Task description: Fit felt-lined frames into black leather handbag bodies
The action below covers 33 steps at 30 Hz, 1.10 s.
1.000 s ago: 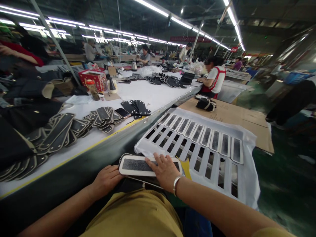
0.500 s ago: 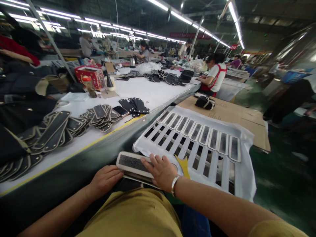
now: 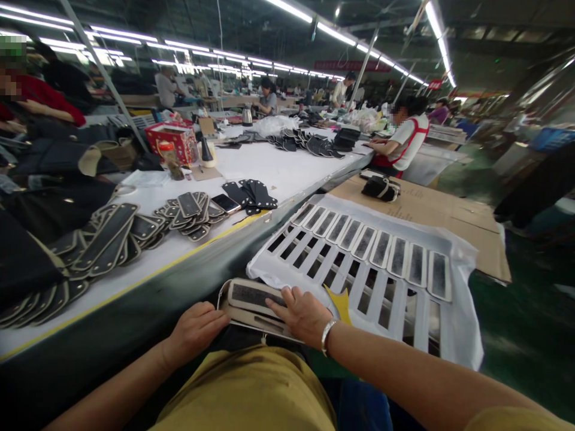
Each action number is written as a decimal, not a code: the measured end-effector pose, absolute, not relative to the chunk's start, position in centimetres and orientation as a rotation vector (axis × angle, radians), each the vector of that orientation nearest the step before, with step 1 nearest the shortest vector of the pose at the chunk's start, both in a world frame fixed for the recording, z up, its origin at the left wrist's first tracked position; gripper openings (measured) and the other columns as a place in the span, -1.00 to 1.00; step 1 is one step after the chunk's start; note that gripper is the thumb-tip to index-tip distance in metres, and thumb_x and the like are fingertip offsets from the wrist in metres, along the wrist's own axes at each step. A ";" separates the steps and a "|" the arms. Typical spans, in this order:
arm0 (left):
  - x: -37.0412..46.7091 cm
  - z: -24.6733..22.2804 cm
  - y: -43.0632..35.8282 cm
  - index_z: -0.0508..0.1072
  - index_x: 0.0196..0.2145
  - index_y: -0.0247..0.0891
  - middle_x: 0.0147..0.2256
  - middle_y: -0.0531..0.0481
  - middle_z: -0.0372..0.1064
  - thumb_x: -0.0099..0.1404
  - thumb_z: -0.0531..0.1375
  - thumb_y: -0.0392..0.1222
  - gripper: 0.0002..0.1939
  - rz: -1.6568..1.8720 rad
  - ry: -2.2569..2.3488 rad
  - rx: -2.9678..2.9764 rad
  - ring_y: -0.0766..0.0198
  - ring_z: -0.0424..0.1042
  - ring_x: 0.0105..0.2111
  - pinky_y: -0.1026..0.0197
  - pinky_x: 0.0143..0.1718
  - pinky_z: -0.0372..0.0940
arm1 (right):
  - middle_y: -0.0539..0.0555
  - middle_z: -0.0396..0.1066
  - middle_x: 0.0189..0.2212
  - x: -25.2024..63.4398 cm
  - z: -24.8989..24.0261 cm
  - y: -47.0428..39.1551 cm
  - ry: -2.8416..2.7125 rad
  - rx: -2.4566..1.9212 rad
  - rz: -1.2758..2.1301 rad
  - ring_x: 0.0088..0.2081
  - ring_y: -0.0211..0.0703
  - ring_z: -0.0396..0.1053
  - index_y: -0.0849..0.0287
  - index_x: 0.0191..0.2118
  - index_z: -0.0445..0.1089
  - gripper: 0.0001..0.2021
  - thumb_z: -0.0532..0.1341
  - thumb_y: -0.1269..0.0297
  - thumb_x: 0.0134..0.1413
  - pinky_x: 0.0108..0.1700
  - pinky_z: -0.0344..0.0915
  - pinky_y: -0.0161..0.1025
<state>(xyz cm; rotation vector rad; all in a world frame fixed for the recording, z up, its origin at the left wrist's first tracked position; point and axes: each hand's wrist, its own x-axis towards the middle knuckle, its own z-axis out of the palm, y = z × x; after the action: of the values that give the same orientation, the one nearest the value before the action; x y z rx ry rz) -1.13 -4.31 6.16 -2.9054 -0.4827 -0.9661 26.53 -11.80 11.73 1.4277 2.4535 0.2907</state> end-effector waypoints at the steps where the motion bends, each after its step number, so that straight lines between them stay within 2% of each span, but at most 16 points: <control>1: -1.1 6.1 -4.3 0.42 -0.20 -0.27 -0.41 -0.03 0.43 0.27 0.07 -0.39 -0.81 -0.962 -0.481 -2.908 0.30 0.25 -0.45 0.21 -0.41 0.18 | 0.29 0.21 -0.08 26.6 11.8 -11.9 2.447 1.429 0.283 -0.25 0.03 0.23 -0.04 0.25 -0.03 -0.46 0.06 0.28 0.14 -0.37 0.17 -0.17; 3: -1.1 6.1 -4.2 0.42 -0.21 -0.28 -0.42 -0.03 0.42 0.27 0.07 -0.39 -0.82 -0.958 -0.475 -2.912 0.30 0.25 -0.45 0.21 -0.40 0.18 | 0.29 0.20 -0.07 26.7 12.0 -11.9 2.481 1.415 0.209 -0.24 0.04 0.24 -0.04 0.25 -0.03 -0.43 0.08 0.23 0.12 -0.35 0.18 -0.15; 6: -1.1 6.1 -4.1 0.42 -0.23 -0.28 -0.43 -0.03 0.41 0.27 0.08 -0.38 -0.84 -0.952 -0.471 -2.923 0.30 0.25 -0.46 0.22 -0.41 0.18 | 0.29 0.14 -0.04 26.9 12.6 -11.3 2.540 1.404 0.003 -0.25 0.04 0.27 -0.06 0.24 -0.02 -0.33 0.16 0.07 0.00 -0.30 0.21 -0.10; 13: -1.1 6.1 -4.0 0.40 -0.19 -0.28 -0.38 -0.04 0.44 0.25 0.11 -0.37 -0.83 -0.916 -0.474 -2.963 0.30 0.26 -0.44 0.21 -0.39 0.20 | 0.17 0.13 -0.10 28.1 13.6 -10.5 2.578 1.470 -0.357 -0.27 -0.05 0.30 -0.13 0.22 0.04 -0.27 0.22 0.06 -0.16 -0.23 0.24 -0.12; 21: -1.3 6.0 -4.0 0.38 -0.16 -0.29 -0.35 -0.06 0.45 0.24 0.13 -0.37 -0.81 -0.898 -0.448 -2.986 0.29 0.29 -0.43 0.20 -0.38 0.23 | 0.28 0.19 -0.11 27.9 13.1 -9.5 2.536 1.282 -0.197 -0.28 0.03 0.30 -0.07 0.22 0.05 -0.35 0.16 0.05 -0.03 -0.30 0.22 -0.08; 25: -1.5 6.2 -4.1 0.39 -0.16 -0.28 -0.36 -0.07 0.44 0.27 0.08 -0.34 -0.82 -0.865 -0.458 -2.973 0.30 0.29 -0.44 0.20 -0.38 0.23 | 0.31 0.18 -0.06 27.5 12.9 -10.1 2.496 1.303 -0.061 -0.25 0.09 0.30 -0.11 0.22 0.03 -0.32 0.21 0.08 -0.05 -0.31 0.23 -0.07; 29: -1.5 5.9 -3.9 0.39 -0.18 -0.27 -0.37 -0.06 0.44 0.28 0.07 -0.34 -0.82 -0.861 -0.455 -2.962 0.30 0.30 -0.42 0.20 -0.37 0.24 | 0.27 0.20 -0.08 26.3 12.8 -10.3 2.382 1.455 -0.035 -0.30 0.03 0.32 -0.10 0.21 0.05 -0.34 0.22 0.10 -0.06 -0.34 0.23 -0.12; 33: -1.6 5.6 -3.8 0.39 -0.17 -0.27 -0.37 -0.06 0.43 0.28 0.08 -0.33 -0.82 -0.840 -0.449 -2.966 0.30 0.28 -0.45 0.20 -0.39 0.21 | 0.25 0.18 -0.09 25.8 12.8 -9.9 2.457 1.402 -0.125 -0.29 0.02 0.32 -0.07 0.21 0.05 -0.32 0.21 0.12 -0.09 -0.33 0.24 -0.13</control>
<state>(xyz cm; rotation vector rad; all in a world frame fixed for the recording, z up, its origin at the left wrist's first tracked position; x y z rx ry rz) -1.62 -3.76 5.61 -2.9663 -0.4485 -0.8397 25.76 -9.94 12.79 1.4021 2.4569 -0.1253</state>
